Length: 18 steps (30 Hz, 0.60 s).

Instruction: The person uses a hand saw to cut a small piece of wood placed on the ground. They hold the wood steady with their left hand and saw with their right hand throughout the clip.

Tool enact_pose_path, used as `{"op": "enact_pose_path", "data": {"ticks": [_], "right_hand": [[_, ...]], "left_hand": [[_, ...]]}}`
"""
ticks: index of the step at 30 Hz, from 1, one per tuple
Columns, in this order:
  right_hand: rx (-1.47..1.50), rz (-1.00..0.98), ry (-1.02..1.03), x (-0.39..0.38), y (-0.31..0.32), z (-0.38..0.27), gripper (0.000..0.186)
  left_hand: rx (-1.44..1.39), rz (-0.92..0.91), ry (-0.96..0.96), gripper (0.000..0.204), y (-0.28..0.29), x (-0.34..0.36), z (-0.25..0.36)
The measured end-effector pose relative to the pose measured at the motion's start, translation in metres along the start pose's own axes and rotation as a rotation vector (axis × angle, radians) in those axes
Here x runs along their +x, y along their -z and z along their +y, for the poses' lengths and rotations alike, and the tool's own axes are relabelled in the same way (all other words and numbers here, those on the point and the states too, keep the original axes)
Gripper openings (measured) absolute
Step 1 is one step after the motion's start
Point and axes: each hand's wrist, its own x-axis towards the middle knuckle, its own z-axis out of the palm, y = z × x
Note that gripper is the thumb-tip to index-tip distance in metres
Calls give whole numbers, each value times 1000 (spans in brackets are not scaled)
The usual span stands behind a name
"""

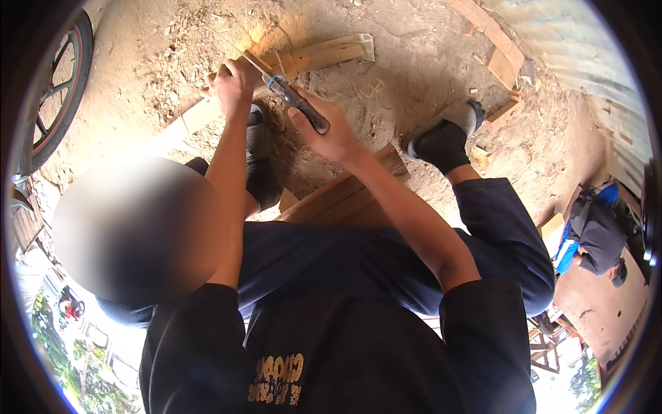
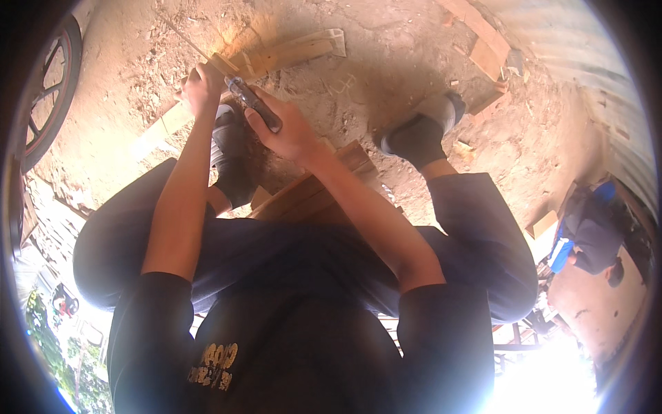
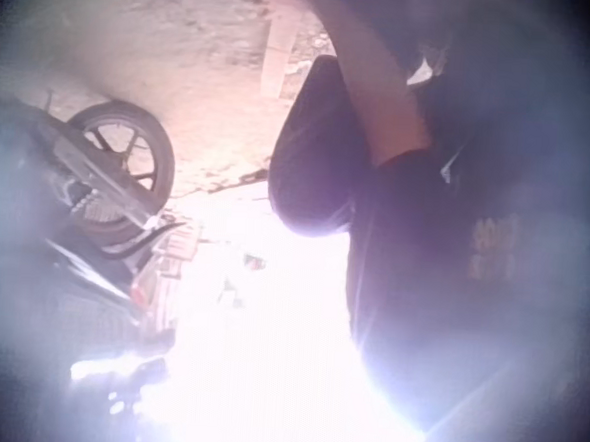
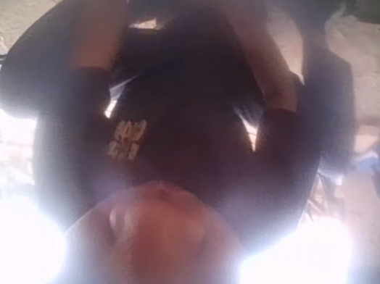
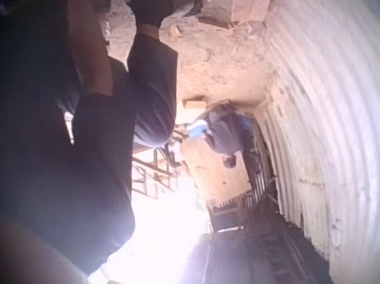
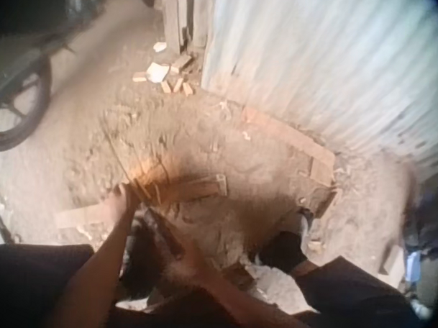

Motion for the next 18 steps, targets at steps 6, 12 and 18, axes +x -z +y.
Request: {"op": "enact_pose_path", "data": {"ticks": [6,12,18], "right_hand": [[-29,23,94,-6,-7,4,40],[-53,84,-14,-12,-33,-14,40],[-50,154,-18,-4,-50,-21,41]], "left_hand": [[-30,219,-139,47,-7,2,-10],[-46,-53,-120,48,-4,16,-8],[128,-120,-209,49,15,32,1]]}}
